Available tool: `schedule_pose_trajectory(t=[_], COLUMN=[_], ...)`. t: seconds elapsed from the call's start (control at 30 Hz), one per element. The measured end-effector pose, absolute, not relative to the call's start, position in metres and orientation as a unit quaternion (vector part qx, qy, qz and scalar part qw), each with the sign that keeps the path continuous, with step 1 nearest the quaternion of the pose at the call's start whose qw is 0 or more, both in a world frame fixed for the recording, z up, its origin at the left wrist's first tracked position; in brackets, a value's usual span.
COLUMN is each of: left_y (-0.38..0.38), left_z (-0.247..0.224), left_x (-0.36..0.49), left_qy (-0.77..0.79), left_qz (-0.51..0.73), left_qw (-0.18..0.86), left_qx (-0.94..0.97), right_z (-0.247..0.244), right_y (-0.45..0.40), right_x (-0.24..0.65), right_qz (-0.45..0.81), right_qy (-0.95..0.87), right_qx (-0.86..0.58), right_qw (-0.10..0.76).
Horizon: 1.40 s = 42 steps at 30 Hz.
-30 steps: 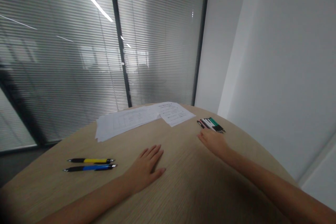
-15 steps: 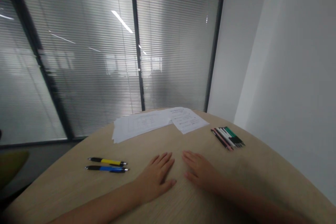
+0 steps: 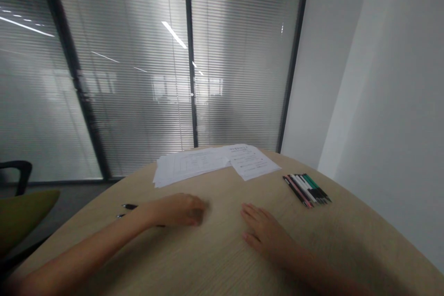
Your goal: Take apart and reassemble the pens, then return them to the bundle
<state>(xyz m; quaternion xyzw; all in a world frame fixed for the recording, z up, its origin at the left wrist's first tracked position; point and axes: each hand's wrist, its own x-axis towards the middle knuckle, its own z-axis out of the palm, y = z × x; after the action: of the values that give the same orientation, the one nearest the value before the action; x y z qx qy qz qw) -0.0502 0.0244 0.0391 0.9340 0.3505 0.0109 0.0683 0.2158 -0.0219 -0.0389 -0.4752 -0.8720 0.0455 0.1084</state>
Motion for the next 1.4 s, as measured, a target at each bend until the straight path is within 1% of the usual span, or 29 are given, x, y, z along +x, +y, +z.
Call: schedule_pose_trajectory(t=[0.07, 0.13, 0.17, 0.33, 0.5, 0.8, 1.1, 1.27, 1.37, 1.4], left_y=[0.032, 0.038, 0.041, 0.049, 0.052, 0.052, 0.06, 0.062, 0.054, 0.05], left_z=[0.05, 0.06, 0.064, 0.074, 0.067, 0.054, 0.051, 0.061, 0.072, 0.076], left_x=[-0.068, -0.085, -0.092, -0.111, -0.108, -0.099, -0.101, -0.093, -0.081, -0.077], left_qy=[0.4, 0.476, 0.487, 0.496, 0.485, 0.481, 0.485, 0.477, 0.467, 0.456], left_qz=[-0.047, -0.06, -0.061, -0.082, -0.105, -0.111, -0.044, 0.009, 0.069, 0.119], left_qw=[0.094, 0.101, 0.104, 0.139, 0.154, 0.124, 0.056, 0.028, 0.017, 0.031], left_qx=[0.91, 0.872, 0.865, 0.853, 0.854, 0.861, 0.871, 0.878, 0.882, 0.881], right_z=[-0.039, -0.038, -0.037, -0.03, -0.031, -0.037, -0.04, -0.036, -0.032, -0.032], right_y=[-0.022, -0.022, -0.023, -0.026, -0.025, -0.023, -0.021, -0.023, -0.024, -0.025], right_x=[0.216, 0.216, 0.215, 0.213, 0.213, 0.217, 0.217, 0.215, 0.213, 0.213], right_qz=[0.04, 0.038, 0.039, 0.054, 0.057, 0.045, 0.042, 0.037, 0.04, 0.041], right_qy=[-0.873, -0.873, -0.873, -0.869, -0.87, -0.873, -0.874, -0.872, -0.872, -0.872], right_qx=[-0.472, -0.472, -0.472, -0.482, -0.479, -0.468, -0.46, -0.467, -0.468, -0.467], right_qw=[0.113, 0.116, 0.115, 0.096, 0.102, 0.132, 0.151, 0.141, 0.136, 0.138])
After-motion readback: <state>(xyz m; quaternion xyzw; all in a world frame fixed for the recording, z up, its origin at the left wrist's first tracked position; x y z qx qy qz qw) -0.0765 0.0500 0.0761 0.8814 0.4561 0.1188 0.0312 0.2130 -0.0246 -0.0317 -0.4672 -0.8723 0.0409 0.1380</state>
